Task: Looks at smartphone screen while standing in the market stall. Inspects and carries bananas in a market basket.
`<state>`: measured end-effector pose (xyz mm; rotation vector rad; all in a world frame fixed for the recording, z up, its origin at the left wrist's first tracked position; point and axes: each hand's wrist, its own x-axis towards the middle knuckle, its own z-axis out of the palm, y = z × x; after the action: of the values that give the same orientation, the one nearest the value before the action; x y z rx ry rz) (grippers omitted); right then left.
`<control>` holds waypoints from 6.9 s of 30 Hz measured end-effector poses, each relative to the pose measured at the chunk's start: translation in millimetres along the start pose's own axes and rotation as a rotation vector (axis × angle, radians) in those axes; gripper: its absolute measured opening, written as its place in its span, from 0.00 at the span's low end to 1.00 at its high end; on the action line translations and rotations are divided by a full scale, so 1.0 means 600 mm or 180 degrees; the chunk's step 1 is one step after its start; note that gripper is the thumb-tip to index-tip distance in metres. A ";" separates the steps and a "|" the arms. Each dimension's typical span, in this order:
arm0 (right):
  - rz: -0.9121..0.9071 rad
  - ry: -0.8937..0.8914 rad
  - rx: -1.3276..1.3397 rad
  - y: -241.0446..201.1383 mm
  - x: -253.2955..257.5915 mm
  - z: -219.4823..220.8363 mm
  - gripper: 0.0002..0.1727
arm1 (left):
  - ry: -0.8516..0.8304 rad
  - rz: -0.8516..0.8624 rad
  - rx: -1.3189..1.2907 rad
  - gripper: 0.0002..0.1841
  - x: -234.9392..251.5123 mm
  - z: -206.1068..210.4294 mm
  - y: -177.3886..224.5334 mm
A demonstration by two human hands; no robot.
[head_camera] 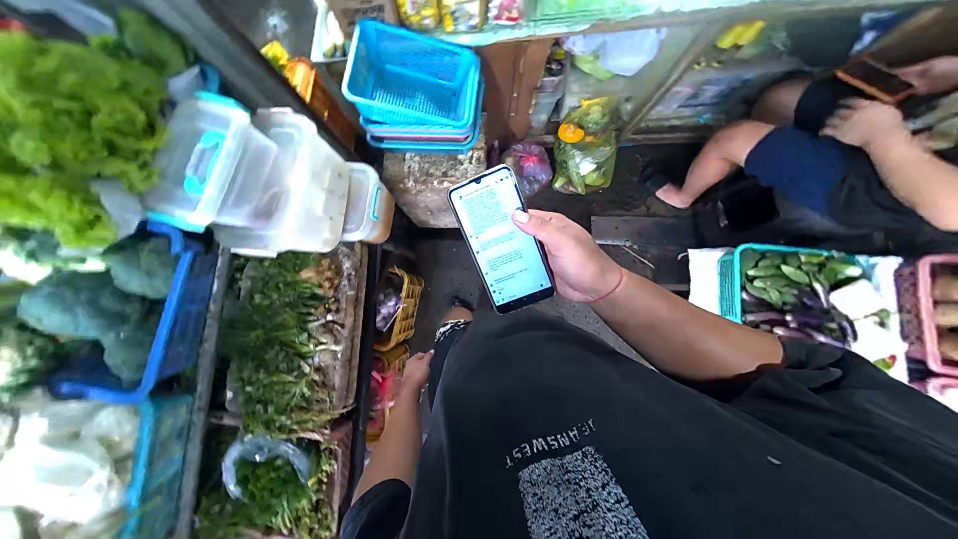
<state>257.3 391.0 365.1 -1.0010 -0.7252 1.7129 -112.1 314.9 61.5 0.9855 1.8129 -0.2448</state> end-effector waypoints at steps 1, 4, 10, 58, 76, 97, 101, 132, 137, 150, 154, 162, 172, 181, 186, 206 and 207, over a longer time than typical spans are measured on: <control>-0.0030 0.0089 0.0041 -0.004 0.002 -0.009 0.26 | -0.0038 0.0093 0.0170 0.24 -0.002 -0.013 0.030; -0.0082 0.0425 0.0094 -0.021 0.010 -0.030 0.26 | -0.0092 0.0421 0.0627 0.19 0.003 -0.055 0.124; -0.0324 0.1132 0.0527 -0.063 0.061 -0.072 0.24 | 0.0215 0.1409 0.1207 0.17 0.095 -0.163 0.384; -0.2994 0.5156 0.1580 0.100 -0.344 0.133 0.14 | 0.0664 0.4741 0.3923 0.15 -0.128 -0.113 0.865; -0.4161 0.6963 0.2128 0.383 -0.664 0.412 0.17 | -0.3012 0.3703 0.4336 0.15 -0.375 0.462 0.431; -0.5192 0.8899 0.2766 0.513 -0.897 0.508 0.17 | -0.2004 0.5776 0.5676 0.49 -0.638 1.020 0.101; -0.5373 0.9103 0.2764 0.555 -0.917 0.555 0.17 | -0.1966 0.5037 0.5484 0.31 -0.658 1.071 0.043; -0.4876 1.0036 0.3124 0.724 -1.003 0.782 0.15 | -0.3317 0.5014 0.5071 0.23 -0.807 0.959 -0.337; -0.4775 1.0086 0.3090 0.733 -1.001 0.771 0.18 | -0.3579 0.4807 0.4748 0.24 -0.780 0.953 -0.328; -0.5091 0.9652 0.3319 0.731 -0.969 0.796 0.18 | -0.3112 0.4348 0.4825 0.26 -0.594 0.889 -0.268; -0.4840 0.9581 0.3479 0.742 -0.951 0.806 0.20 | -0.2687 0.4560 0.5318 0.25 -0.527 0.848 -0.232; -0.5070 0.9164 0.3251 0.744 -0.974 0.807 0.18 | -0.3009 0.4046 0.4550 0.30 -0.506 0.816 -0.183; -0.4857 0.8674 0.2966 0.686 -0.996 0.711 0.18 | -0.2868 0.3776 0.3967 0.28 -0.526 0.756 -0.106; -0.4451 0.8082 0.2386 0.573 -0.989 0.512 0.20 | -0.2461 0.3745 0.3450 0.24 -0.446 0.716 0.118; -0.3983 0.7575 0.2235 0.482 -0.958 0.378 0.20 | -0.1954 0.3701 0.3171 0.22 -0.377 0.669 0.279; -0.2386 0.5530 0.1422 0.156 -0.915 -0.251 0.20 | -0.0658 0.2187 0.0042 0.20 -0.220 0.494 0.545; -0.2282 0.5323 0.1362 0.139 -0.911 -0.285 0.21 | -0.0601 0.2136 -0.0125 0.18 -0.222 0.493 0.552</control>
<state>465.7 -149.1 371.0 -1.2226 0.3845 0.0550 346.8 292.7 123.2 1.4268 1.2287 0.1118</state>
